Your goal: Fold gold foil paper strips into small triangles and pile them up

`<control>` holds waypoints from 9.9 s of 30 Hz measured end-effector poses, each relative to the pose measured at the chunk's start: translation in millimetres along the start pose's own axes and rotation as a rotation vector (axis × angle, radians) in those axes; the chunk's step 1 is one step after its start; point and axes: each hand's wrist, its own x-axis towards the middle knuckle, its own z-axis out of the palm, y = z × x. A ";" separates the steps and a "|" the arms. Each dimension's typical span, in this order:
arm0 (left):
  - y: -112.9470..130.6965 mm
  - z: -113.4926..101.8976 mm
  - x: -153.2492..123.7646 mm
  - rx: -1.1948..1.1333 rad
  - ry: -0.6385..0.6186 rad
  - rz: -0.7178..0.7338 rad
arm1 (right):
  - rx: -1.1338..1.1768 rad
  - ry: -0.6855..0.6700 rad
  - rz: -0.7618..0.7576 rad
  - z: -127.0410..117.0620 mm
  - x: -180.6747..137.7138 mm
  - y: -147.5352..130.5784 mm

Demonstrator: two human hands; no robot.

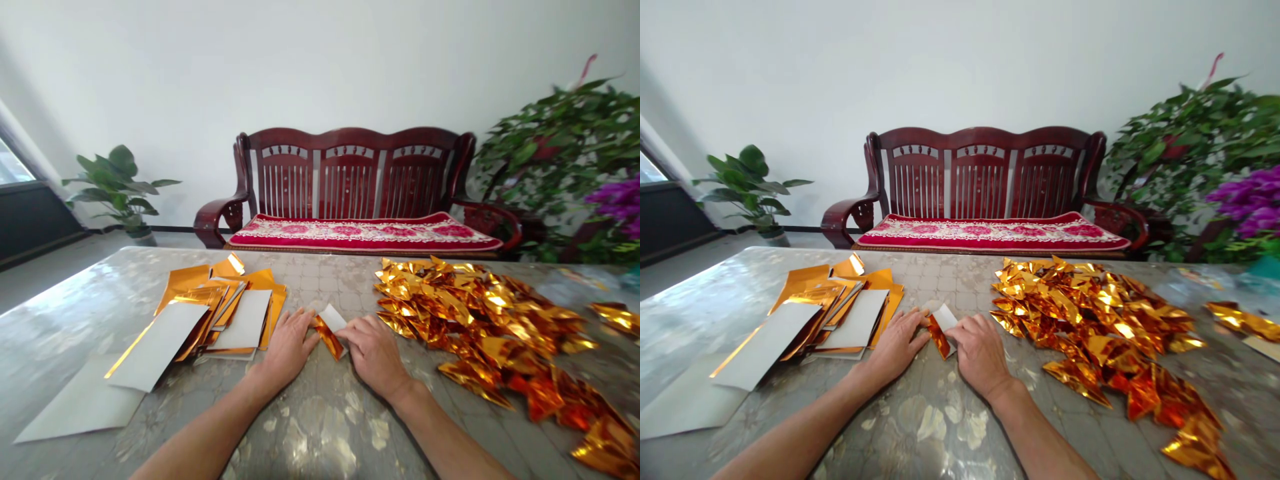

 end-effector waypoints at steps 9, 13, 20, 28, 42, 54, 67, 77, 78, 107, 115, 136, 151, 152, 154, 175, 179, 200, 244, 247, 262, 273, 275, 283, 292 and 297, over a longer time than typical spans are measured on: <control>-4.1 7.5 2.8 -0.037 0.095 0.044 | -0.022 -0.072 -0.166 -2.3 1.5 -4.0; 3.5 -2.9 -7.2 -0.163 0.349 0.126 | -0.063 -0.094 -0.263 -2.6 3.8 -9.8; 34.3 -8.7 -41.2 -0.136 0.069 0.774 | -0.242 -0.133 -0.177 5.5 8.1 -20.4; 36.8 3.8 -33.8 0.087 0.017 0.344 | -0.236 -0.133 -0.051 4.8 11.9 -17.7; 34.4 -0.2 -18.0 0.205 -0.015 0.227 | -0.056 -0.160 -0.024 -12.8 6.7 0.7; 21.3 0.0 -7.0 0.208 -0.019 0.196 | 0.097 -0.072 -0.049 -4.1 7.6 34.3; 22.1 1.0 1.6 0.183 0.107 0.025 | 0.064 0.003 0.200 7.3 19.7 28.3; 24.3 0.3 3.9 0.276 0.127 -0.037 | -0.052 0.006 0.223 9.3 22.6 21.4; 24.4 0.2 4.4 0.288 0.125 -0.042 | -0.069 0.009 0.220 9.9 22.8 21.1; 26.8 -2.8 4.9 0.348 0.152 -0.077 | -0.068 0.053 0.354 14.6 23.3 21.5; 25.7 6.4 1.4 0.408 0.122 0.143 | -0.074 0.035 0.506 14.3 26.5 20.1; 24.2 3.8 -21.1 0.412 -0.051 0.316 | -0.125 0.035 0.178 8.7 12.3 16.4; 34.0 -3.1 -25.4 0.448 -0.020 0.287 | -0.238 0.024 0.395 12.4 21.1 -4.1; 34.8 -3.6 -25.3 0.459 -0.021 0.286 | -0.234 0.016 0.398 12.4 21.3 -3.8; 35.9 -4.1 -24.7 0.481 -0.023 0.285 | -0.228 0.002 0.399 12.1 21.3 -2.0; 13.7 -13.1 -11.0 0.369 -0.075 0.273 | -0.397 0.052 -0.136 5.0 7.2 -2.4; 10.9 -16.0 -6.7 0.375 -0.080 0.288 | -0.462 0.047 -0.208 8.9 14.5 -4.6; 14.7 -2.0 1.0 0.371 0.067 0.258 | -0.305 -0.044 -0.105 5.9 18.5 -17.8; -7.3 -6.9 4.3 -0.160 -0.012 0.017 | -0.116 -0.002 0.171 17.9 18.7 -22.8; -7.8 -6.5 4.2 -0.159 -0.005 0.014 | -0.110 -0.015 0.172 18.9 19.6 -21.7; 1.3 -10.5 1.3 -0.101 0.010 0.019 | -0.161 -0.045 0.189 20.7 24.0 -21.5; 11.6 -5.2 2.6 0.029 0.043 -0.040 | -0.068 0.007 0.212 24.0 20.1 -18.6; 12.2 -6.8 2.9 0.033 0.031 -0.040 | -0.056 0.023 0.221 24.6 19.0 -17.5; 15.8 -10.7 4.0 0.072 0.013 -0.039 | -0.051 -0.001 0.213 23.3 19.2 -15.4; 10.9 -6.9 3.2 0.110 0.051 -0.017 | -0.110 0.006 0.290 21.9 19.8 -20.6; 11.6 -7.5 2.7 0.125 0.061 -0.013 | -0.085 0.045 0.309 22.7 18.4 -19.9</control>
